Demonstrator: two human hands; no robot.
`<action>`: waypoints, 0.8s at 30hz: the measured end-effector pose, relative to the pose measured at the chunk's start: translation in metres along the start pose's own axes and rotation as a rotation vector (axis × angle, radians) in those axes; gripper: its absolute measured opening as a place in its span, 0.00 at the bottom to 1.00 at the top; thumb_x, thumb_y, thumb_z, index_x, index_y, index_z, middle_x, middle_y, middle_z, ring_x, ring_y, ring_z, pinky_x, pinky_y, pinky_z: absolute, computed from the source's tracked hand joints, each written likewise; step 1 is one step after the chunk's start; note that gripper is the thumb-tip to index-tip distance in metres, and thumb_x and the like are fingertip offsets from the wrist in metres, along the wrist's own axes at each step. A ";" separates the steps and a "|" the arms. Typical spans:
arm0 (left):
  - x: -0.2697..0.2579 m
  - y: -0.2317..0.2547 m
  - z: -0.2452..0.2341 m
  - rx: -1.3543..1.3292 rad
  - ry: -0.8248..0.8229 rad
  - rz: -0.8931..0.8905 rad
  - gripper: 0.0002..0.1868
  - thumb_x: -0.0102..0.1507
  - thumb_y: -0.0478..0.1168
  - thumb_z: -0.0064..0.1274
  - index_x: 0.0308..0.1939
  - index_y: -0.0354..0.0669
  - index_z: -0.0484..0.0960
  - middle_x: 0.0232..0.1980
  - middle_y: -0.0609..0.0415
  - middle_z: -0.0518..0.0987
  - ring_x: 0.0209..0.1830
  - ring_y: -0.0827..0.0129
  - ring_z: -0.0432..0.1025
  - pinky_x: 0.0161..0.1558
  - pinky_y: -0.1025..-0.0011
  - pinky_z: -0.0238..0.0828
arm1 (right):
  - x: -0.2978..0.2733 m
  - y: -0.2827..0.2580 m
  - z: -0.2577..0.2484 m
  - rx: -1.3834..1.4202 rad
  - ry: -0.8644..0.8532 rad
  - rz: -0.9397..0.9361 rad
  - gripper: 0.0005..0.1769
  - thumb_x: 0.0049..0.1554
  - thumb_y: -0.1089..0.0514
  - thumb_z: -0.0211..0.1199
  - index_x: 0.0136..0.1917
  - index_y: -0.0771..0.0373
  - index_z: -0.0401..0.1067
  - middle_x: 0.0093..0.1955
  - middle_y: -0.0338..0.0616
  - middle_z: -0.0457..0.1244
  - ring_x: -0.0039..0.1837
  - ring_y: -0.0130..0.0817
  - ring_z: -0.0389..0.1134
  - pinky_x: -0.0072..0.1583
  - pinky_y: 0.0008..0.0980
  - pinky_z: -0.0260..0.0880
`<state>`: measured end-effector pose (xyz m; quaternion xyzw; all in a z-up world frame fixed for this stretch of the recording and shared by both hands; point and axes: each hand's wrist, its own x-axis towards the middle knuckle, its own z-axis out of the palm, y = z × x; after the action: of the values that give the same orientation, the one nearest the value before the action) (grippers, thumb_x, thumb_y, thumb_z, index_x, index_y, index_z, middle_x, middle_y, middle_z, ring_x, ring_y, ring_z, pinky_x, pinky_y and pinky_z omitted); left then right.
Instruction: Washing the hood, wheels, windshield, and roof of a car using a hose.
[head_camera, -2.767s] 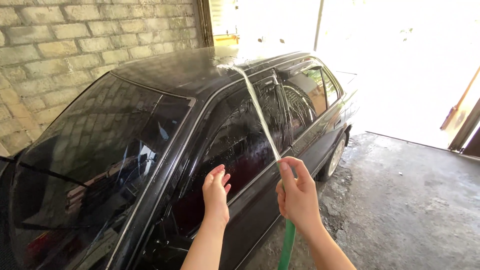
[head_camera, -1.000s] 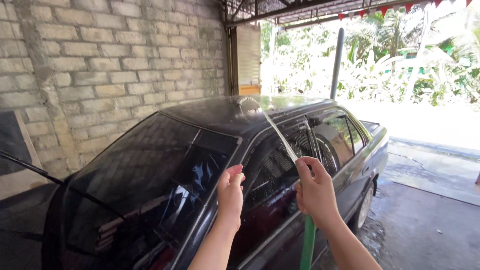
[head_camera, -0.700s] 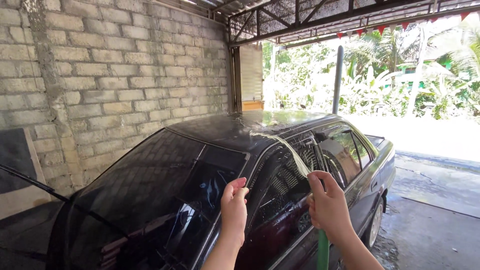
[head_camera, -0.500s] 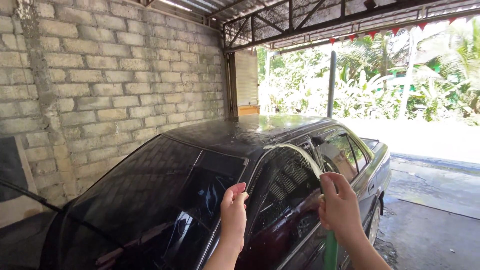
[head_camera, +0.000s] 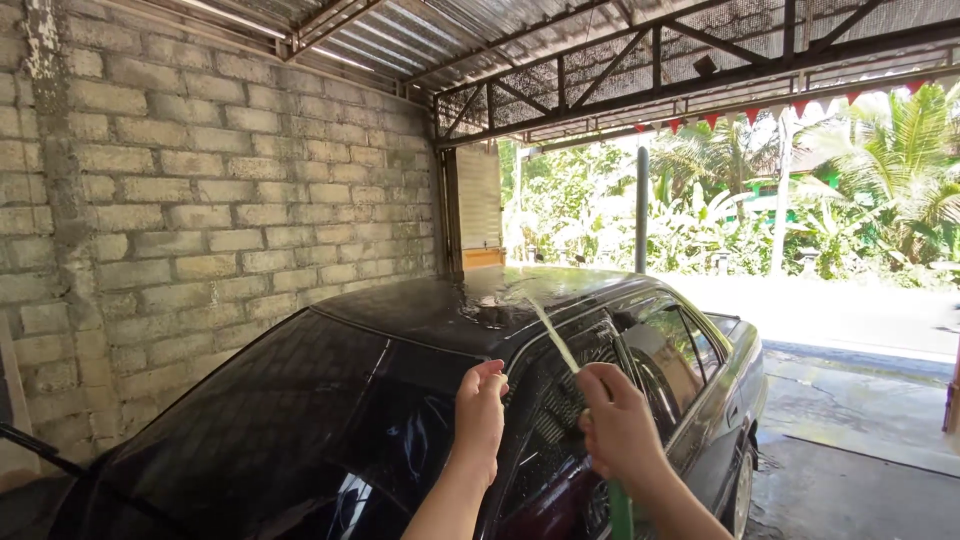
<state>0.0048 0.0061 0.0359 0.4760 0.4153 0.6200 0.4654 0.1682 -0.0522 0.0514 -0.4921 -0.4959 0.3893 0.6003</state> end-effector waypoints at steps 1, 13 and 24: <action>0.002 0.000 -0.003 0.000 0.002 0.003 0.21 0.65 0.44 0.45 0.62 0.50 0.76 0.59 0.58 0.77 0.62 0.73 0.68 0.66 0.68 0.60 | -0.003 -0.004 0.010 0.001 -0.002 -0.002 0.15 0.62 0.47 0.56 0.59 0.53 0.71 0.24 0.39 0.54 0.20 0.26 0.48 0.23 0.31 0.45; 0.015 0.007 -0.083 0.002 0.191 0.063 0.20 0.65 0.44 0.45 0.61 0.48 0.78 0.59 0.55 0.78 0.61 0.70 0.69 0.64 0.67 0.63 | -0.009 0.010 0.088 0.026 -0.194 0.104 0.16 0.63 0.45 0.55 0.59 0.54 0.70 0.25 0.38 0.51 0.21 0.25 0.46 0.24 0.30 0.42; 0.008 0.008 -0.124 0.011 0.248 0.042 0.22 0.66 0.44 0.45 0.63 0.47 0.76 0.60 0.53 0.76 0.63 0.68 0.68 0.67 0.65 0.60 | -0.024 0.006 0.135 0.051 -0.305 0.105 0.17 0.63 0.44 0.54 0.60 0.55 0.70 0.24 0.38 0.51 0.20 0.26 0.45 0.24 0.31 0.41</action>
<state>-0.1187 0.0027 0.0204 0.4067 0.4631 0.6814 0.3947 0.0316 -0.0459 0.0433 -0.4371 -0.5449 0.5027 0.5093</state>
